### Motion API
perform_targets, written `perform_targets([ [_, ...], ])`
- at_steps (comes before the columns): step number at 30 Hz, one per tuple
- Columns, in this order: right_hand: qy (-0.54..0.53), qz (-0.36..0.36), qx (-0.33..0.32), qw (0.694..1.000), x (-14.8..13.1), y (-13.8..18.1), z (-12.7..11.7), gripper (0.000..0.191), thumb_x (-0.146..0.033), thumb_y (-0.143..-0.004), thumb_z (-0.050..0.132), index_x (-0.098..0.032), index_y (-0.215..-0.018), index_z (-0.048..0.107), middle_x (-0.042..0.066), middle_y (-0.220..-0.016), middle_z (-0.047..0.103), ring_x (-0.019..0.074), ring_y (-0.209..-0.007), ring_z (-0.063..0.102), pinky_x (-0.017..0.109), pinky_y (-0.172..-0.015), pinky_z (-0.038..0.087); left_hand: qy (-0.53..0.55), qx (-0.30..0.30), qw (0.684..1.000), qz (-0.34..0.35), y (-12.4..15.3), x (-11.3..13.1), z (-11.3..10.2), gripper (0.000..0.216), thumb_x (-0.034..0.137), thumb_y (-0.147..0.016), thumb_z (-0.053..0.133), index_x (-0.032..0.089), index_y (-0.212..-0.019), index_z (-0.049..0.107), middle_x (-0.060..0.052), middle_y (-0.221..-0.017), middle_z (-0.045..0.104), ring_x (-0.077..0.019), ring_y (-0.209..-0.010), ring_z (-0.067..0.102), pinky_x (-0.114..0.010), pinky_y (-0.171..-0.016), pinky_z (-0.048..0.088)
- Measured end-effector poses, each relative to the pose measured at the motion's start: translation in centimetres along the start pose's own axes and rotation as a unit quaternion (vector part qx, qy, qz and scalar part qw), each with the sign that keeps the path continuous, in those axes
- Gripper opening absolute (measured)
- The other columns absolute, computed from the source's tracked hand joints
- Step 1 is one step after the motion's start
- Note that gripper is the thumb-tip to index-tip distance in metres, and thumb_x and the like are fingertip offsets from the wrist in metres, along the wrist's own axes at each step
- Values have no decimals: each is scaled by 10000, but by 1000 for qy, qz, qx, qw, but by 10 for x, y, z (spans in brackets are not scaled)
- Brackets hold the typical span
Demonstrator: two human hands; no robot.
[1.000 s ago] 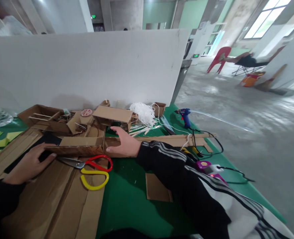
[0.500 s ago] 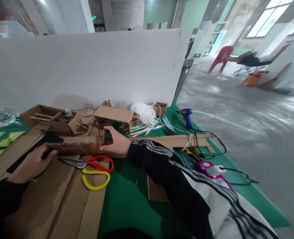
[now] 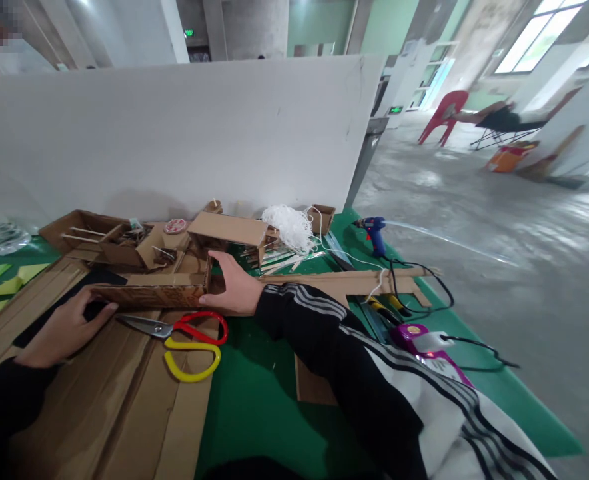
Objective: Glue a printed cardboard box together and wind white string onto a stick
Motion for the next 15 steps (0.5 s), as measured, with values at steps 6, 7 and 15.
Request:
perform_targets([
  [6,120,-49,6,992,-46,32,10,393,-429,-805,664,-169,-1089,584,129,-1156,558,288,-1072,509,462,-952,418,8,5,1000,1,1,2,-2,453,503,-871,470,187,-1195,473,-121,-1120,653,-271,-1015,647,-406,-943,493],
  [7,138,-57,-2,989,-53,38,15,349,-434,-798,668,-173,-1022,609,125,-1111,575,287,-1008,520,460,-904,429,7,7,1000,0,1,2,-2,458,491,-873,465,194,-1222,463,-117,-1144,648,-264,-1026,645,-400,-947,491],
  [15,197,-32,36,979,-63,46,22,310,-372,-848,601,-163,-1078,585,160,-1194,547,309,-1061,486,453,-906,411,-40,-7,999,0,-1,3,-1,412,503,-878,426,155,-1060,551,-165,-1057,675,-327,-1023,639,-450,-923,481],
])
Point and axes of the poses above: each hand's wrist, its own y-axis away from the middle knuckle, its own z-axis out of the palm, x = y × z, the point moved 3 cm from there along -y, towards the middle knuckle
